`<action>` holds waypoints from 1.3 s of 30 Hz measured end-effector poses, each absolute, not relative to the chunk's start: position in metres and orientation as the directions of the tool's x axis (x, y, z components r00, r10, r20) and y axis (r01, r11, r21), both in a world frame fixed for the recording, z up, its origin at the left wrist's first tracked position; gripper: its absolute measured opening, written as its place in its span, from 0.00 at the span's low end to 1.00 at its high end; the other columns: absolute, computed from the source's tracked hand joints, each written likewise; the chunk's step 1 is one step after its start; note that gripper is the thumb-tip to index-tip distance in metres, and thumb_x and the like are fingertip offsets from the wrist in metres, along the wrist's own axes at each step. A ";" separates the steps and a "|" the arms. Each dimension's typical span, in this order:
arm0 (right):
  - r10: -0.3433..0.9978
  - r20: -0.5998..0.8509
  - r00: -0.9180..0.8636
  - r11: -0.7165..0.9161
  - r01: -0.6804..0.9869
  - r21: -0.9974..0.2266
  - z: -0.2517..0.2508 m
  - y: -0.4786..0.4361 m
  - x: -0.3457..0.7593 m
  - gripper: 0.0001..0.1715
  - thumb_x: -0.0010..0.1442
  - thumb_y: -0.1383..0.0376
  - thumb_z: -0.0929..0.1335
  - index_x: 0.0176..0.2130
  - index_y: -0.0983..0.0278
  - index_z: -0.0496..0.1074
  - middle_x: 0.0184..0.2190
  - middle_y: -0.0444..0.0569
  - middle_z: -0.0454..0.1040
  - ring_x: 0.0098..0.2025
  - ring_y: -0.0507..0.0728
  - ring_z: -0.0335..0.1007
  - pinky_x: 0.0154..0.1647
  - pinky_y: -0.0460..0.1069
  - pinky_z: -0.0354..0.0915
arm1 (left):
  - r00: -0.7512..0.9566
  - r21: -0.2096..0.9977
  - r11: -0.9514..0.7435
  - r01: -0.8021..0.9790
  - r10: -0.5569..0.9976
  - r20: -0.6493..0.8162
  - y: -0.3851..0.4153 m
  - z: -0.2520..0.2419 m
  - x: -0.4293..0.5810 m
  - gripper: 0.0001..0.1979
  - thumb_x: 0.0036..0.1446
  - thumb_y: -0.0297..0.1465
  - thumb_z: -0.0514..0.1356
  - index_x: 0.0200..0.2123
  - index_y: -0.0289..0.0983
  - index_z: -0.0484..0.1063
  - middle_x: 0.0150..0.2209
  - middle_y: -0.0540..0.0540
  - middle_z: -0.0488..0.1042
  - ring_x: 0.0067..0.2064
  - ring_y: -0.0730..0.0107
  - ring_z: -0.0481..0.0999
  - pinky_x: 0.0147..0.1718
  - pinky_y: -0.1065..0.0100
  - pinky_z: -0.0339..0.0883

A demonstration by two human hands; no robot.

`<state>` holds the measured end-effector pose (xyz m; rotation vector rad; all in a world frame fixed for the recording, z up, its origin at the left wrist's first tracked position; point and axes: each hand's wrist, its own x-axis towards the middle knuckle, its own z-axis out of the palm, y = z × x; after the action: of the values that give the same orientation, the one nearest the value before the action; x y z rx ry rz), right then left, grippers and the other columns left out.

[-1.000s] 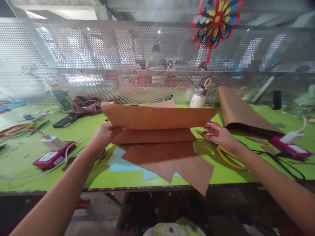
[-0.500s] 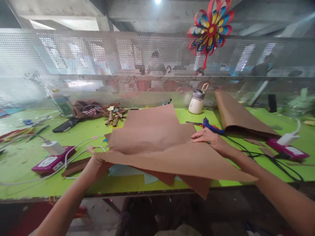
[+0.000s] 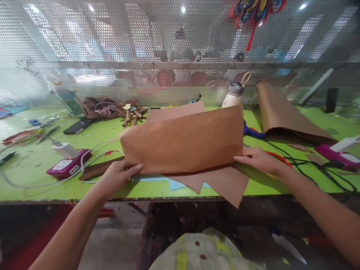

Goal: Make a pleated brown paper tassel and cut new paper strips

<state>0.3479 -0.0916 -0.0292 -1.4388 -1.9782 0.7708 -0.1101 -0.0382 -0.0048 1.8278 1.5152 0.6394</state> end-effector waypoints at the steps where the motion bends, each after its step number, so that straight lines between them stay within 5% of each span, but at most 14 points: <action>1: 0.966 0.100 -0.238 0.229 0.613 -0.756 -0.029 -0.089 0.348 0.20 0.57 0.50 0.67 0.41 0.59 0.80 0.47 0.50 0.77 0.54 0.64 0.68 0.57 0.59 0.62 | 0.207 0.751 -0.104 0.651 0.977 -0.044 -0.035 -0.004 -0.107 0.21 0.46 0.47 0.61 0.18 0.34 0.70 0.16 0.52 0.61 0.22 0.74 0.60 0.20 0.72 0.53; 10: 0.993 -0.006 -0.115 0.057 0.536 -0.842 -0.028 -0.093 0.339 0.18 0.50 0.51 0.72 0.31 0.62 0.80 0.37 0.51 0.80 0.48 0.66 0.72 0.48 0.58 0.69 | 0.180 0.742 -0.144 0.655 0.983 0.032 -0.026 -0.010 -0.100 0.20 0.46 0.46 0.60 0.19 0.34 0.71 0.20 0.50 0.68 0.24 0.71 0.64 0.22 0.72 0.57; 14: 0.986 -0.096 -0.140 -0.042 0.344 -0.938 -0.015 -0.093 0.335 0.22 0.48 0.53 0.74 0.41 0.62 0.79 0.41 0.53 0.79 0.48 0.66 0.73 0.51 0.59 0.69 | 0.256 0.704 -0.202 0.681 0.966 0.029 -0.033 -0.013 -0.105 0.19 0.49 0.46 0.59 0.21 0.34 0.72 0.22 0.49 0.71 0.26 0.69 0.67 0.25 0.72 0.60; 21: 0.999 -0.051 0.017 -0.053 0.110 -0.992 -0.008 -0.094 0.335 0.19 0.49 0.51 0.73 0.36 0.61 0.79 0.39 0.53 0.80 0.45 0.65 0.74 0.51 0.59 0.69 | 0.295 0.804 -0.122 0.583 0.953 -0.070 -0.036 -0.011 -0.117 0.21 0.47 0.48 0.62 0.30 0.33 0.77 0.31 0.45 0.77 0.35 0.59 0.74 0.33 0.67 0.69; 29: 0.993 0.046 0.109 -0.015 0.502 -0.865 -0.035 -0.111 0.325 0.24 0.52 0.45 0.68 0.26 0.63 0.77 0.25 0.47 0.77 0.37 0.63 0.73 0.37 0.53 0.70 | 0.330 0.789 -0.169 0.591 0.943 -0.045 -0.041 -0.010 -0.123 0.19 0.39 0.46 0.67 0.32 0.39 0.78 0.38 0.45 0.79 0.41 0.54 0.75 0.38 0.65 0.71; 33: 0.989 0.100 0.105 0.020 0.583 -0.812 -0.036 -0.109 0.322 0.21 0.51 0.47 0.68 0.23 0.61 0.76 0.22 0.45 0.75 0.31 0.61 0.72 0.30 0.51 0.68 | 0.365 0.766 -0.292 0.573 0.927 0.080 -0.039 -0.010 -0.118 0.19 0.43 0.48 0.63 0.30 0.40 0.78 0.44 0.44 0.78 0.44 0.54 0.75 0.44 0.64 0.68; 36: 0.974 0.156 0.161 0.020 0.631 -0.776 -0.038 -0.107 0.318 0.20 0.53 0.49 0.67 0.24 0.61 0.75 0.23 0.45 0.75 0.29 0.59 0.70 0.28 0.50 0.66 | 0.220 0.725 -0.243 0.645 0.967 0.129 -0.032 -0.013 -0.108 0.23 0.49 0.51 0.56 0.27 0.37 0.76 0.32 0.44 0.77 0.34 0.58 0.74 0.34 0.66 0.66; 39: 0.951 0.213 0.225 -0.003 0.693 -0.721 -0.043 -0.108 0.315 0.21 0.56 0.50 0.65 0.23 0.62 0.72 0.21 0.44 0.72 0.26 0.57 0.67 0.25 0.48 0.62 | 0.141 0.602 -0.181 0.778 0.983 0.115 -0.026 -0.015 -0.098 0.26 0.50 0.51 0.54 0.14 0.37 0.64 0.16 0.49 0.63 0.22 0.69 0.63 0.22 0.68 0.55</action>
<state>0.3147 -0.1079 -0.0429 -1.7579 -1.5313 0.4403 -0.0984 -0.0259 -0.0151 2.0257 1.6888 0.6972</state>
